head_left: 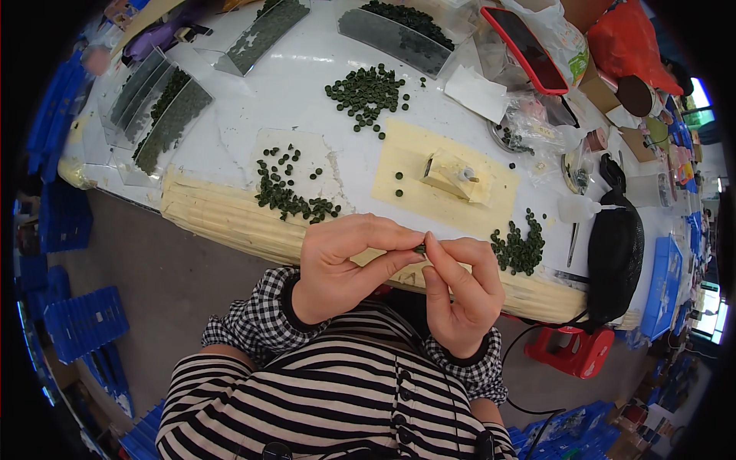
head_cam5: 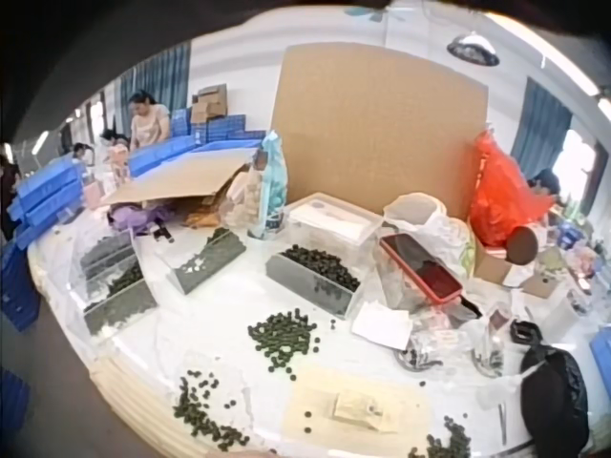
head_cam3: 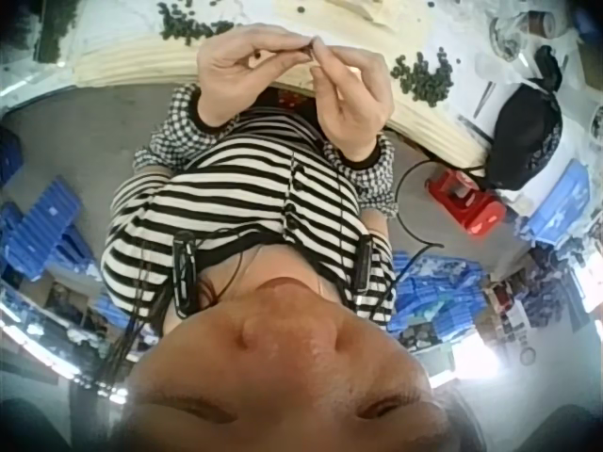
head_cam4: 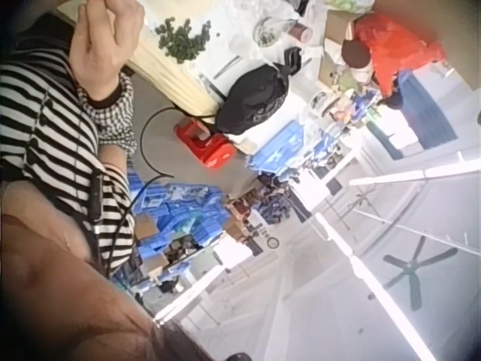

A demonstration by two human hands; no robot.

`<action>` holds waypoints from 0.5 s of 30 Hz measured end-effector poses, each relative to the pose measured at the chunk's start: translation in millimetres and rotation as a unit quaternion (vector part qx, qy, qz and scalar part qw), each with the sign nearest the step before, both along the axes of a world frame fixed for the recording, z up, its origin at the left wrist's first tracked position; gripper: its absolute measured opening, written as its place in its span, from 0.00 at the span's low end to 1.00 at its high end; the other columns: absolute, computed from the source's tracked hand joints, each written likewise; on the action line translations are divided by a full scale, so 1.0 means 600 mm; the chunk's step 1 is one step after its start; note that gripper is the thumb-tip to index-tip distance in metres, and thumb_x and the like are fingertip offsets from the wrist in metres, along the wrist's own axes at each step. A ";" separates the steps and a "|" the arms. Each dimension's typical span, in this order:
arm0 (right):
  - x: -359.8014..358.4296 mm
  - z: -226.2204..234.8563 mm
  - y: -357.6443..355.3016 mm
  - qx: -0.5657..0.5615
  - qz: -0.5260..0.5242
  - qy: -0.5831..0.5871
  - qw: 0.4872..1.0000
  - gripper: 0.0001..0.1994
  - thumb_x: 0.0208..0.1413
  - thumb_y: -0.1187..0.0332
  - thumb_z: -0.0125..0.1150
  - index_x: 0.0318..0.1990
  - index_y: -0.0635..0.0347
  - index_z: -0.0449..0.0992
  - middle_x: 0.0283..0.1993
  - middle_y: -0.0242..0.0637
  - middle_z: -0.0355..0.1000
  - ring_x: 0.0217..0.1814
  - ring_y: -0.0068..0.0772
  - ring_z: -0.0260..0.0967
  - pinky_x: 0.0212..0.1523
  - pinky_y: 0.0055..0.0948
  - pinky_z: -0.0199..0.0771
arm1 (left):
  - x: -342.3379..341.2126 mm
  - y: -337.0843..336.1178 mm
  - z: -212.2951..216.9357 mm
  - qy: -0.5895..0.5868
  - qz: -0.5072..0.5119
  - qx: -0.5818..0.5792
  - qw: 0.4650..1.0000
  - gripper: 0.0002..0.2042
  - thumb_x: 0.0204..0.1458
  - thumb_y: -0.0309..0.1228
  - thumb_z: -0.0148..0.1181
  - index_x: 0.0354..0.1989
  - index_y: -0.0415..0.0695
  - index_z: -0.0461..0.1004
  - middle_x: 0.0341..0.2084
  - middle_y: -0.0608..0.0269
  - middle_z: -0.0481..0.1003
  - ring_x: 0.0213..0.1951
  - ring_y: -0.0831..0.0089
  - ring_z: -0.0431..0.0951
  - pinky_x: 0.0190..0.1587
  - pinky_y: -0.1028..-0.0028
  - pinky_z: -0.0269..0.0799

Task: Assembling small green plastic pieces onto a white base strip on a factory workbench.

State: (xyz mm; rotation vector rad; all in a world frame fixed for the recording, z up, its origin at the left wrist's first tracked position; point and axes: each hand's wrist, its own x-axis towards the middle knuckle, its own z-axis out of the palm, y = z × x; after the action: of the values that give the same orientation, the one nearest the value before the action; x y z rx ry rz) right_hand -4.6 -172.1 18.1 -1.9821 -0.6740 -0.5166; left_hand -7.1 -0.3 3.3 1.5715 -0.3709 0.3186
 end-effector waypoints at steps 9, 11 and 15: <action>0.000 0.000 -0.001 -0.004 0.000 0.000 1.000 0.17 0.44 0.80 0.68 0.46 0.64 0.81 0.36 0.37 0.74 0.34 0.34 0.70 0.35 0.28 0.70 | 0.003 0.001 0.003 -0.049 0.011 0.033 0.998 0.11 0.45 0.16 0.67 0.39 0.37 0.80 0.31 0.56 0.81 0.32 0.67 0.82 0.34 0.75 0.76; 0.000 0.000 -0.001 -0.004 -0.001 0.001 1.000 0.17 0.44 0.80 0.68 0.46 0.64 0.81 0.36 0.37 0.74 0.34 0.34 0.70 0.35 0.28 0.70 | 0.003 0.001 0.005 -0.053 0.011 0.038 0.998 0.11 0.44 0.15 0.67 0.38 0.37 0.80 0.32 0.56 0.81 0.33 0.67 0.82 0.35 0.75 0.77; 0.000 0.001 -0.001 -0.005 -0.001 0.001 1.000 0.18 0.43 0.80 0.68 0.46 0.64 0.81 0.36 0.37 0.74 0.34 0.34 0.70 0.35 0.28 0.71 | 0.002 0.002 0.005 -0.054 0.013 0.047 0.997 0.11 0.44 0.15 0.66 0.38 0.37 0.80 0.33 0.56 0.81 0.34 0.66 0.82 0.36 0.74 0.77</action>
State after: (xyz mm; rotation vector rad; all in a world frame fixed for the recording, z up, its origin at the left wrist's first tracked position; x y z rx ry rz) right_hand -4.8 -172.7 18.7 -1.9920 -0.6731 -0.5128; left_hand -5.6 0.8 6.2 1.6557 -0.4550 0.4112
